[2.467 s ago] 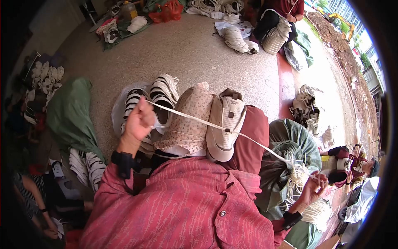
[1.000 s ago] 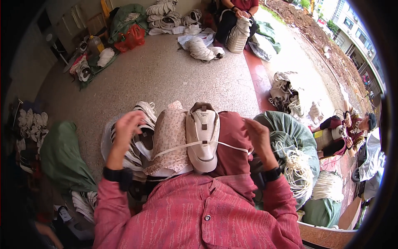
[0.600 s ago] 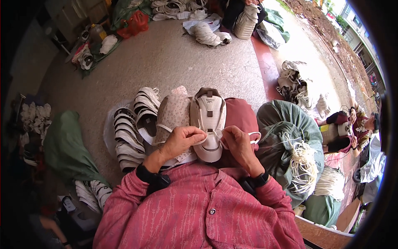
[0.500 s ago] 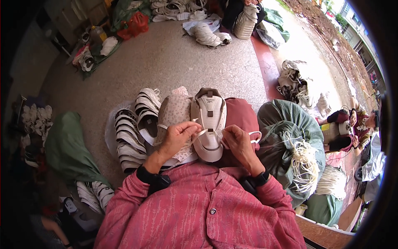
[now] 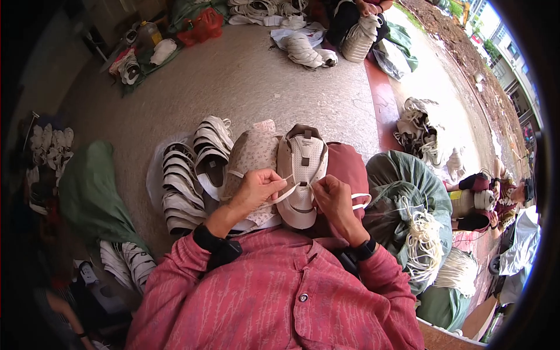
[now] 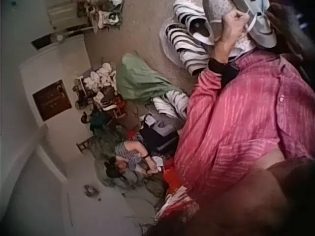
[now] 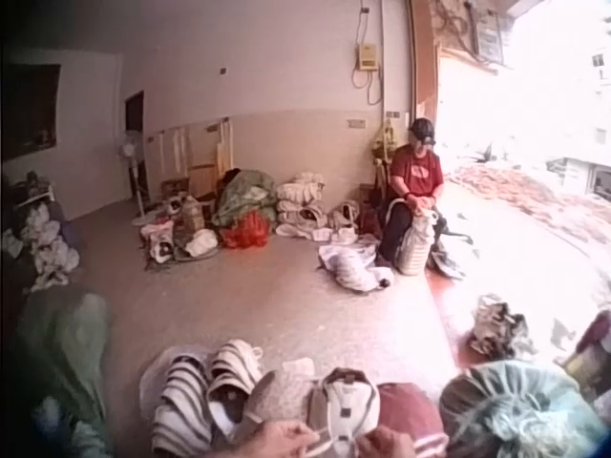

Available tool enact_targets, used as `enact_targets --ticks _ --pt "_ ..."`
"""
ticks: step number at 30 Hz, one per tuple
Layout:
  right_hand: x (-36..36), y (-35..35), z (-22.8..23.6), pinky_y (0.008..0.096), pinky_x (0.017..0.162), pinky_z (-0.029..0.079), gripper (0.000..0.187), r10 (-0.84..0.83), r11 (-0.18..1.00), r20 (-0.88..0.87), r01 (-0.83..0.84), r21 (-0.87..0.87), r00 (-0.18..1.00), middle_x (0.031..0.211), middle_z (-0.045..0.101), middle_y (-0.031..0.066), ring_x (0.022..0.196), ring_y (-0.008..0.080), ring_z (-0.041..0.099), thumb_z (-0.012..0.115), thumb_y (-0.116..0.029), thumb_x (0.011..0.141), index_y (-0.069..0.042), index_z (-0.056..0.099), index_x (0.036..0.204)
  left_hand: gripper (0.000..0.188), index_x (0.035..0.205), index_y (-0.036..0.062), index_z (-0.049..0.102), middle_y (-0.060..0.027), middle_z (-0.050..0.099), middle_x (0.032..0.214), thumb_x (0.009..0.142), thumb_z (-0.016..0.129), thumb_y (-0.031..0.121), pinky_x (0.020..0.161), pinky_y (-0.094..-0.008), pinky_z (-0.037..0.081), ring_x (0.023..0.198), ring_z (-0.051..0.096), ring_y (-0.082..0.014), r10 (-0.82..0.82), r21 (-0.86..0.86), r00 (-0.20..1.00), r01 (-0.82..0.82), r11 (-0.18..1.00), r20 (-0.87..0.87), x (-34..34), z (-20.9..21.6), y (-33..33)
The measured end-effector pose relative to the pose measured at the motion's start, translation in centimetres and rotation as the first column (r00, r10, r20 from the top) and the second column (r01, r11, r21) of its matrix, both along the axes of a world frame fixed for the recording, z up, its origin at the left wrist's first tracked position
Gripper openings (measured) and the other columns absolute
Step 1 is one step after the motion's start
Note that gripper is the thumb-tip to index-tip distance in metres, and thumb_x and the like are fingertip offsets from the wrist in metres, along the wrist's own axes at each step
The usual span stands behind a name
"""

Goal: Lacing white shoes with white shoelaces in a warehouse or assembly area.

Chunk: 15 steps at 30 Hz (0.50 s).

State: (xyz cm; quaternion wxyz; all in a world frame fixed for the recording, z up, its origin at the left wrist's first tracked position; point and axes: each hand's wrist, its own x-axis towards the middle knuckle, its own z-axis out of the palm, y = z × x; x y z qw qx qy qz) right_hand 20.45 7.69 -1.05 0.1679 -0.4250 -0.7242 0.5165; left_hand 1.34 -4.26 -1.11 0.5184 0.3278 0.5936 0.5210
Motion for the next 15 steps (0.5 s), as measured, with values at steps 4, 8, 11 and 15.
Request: enact_targets --ticks 4,8,11,15 --pt "1.3 1.6 2.0 0.0364 0.061 0.051 0.016 0.240 0.908 0.078 -0.252 0.335 0.968 0.073 0.066 0.0114 0.066 0.0317 0.066 0.064 -0.017 0.086 -0.004 0.065 0.095 0.015 0.086 -0.0015 0.064 0.0028 0.062 0.076 0.093 0.063 0.012 0.058 -0.0190 0.044 0.069 0.054 -0.0015 0.049 0.147 0.961 -0.009 0.989 -0.273 0.5 -0.7 0.0" --pt "1.3 2.6 4.4 0.0383 0.067 0.051 0.033 0.417 0.756 0.127 -0.421 0.501 0.900 0.088 0.065 0.0141 0.079 0.0299 0.066 0.066 -0.013 0.083 -0.006 0.057 0.114 0.018 0.086 -0.0022 0.065 0.0022 0.063 0.073 0.093 0.063 0.014 0.057 -0.0225 0.046 0.067 0.055 -0.0029 0.040 0.127 0.930 0.007 0.992 -0.365 1.2 0.0 -0.1" --pt "1.5 4.0 3.7 0.0398 0.065 0.050 0.029 0.564 0.712 0.125 -0.557 0.429 0.816 0.084 0.066 0.0133 0.076 0.0309 0.066 0.067 -0.011 0.081 -0.005 0.059 0.108 0.021 0.084 -0.0002 0.063 -0.0054 0.065 0.069 0.091 0.064 0.019 0.056 -0.0292 0.047 0.062 0.060 -0.0108 0.080 0.143 0.773 0.014 0.990 -0.629 1.7 0.3 0.1" --pt "0.3 5.2 3.4 0.0400 0.062 0.050 0.026 0.560 0.699 0.231 -0.604 0.384 0.796 0.077 0.066 0.0120 0.072 0.0314 0.066 0.068 -0.011 0.078 -0.004 0.059 0.101 0.022 0.079 0.0025 0.061 -0.0162 0.062 0.067 0.087 0.063 0.023 0.055 -0.0382 0.047 0.062 0.064 -0.0299 0.072 0.142 0.637 0.059 0.988 -0.767 1.7 0.4 0.7"
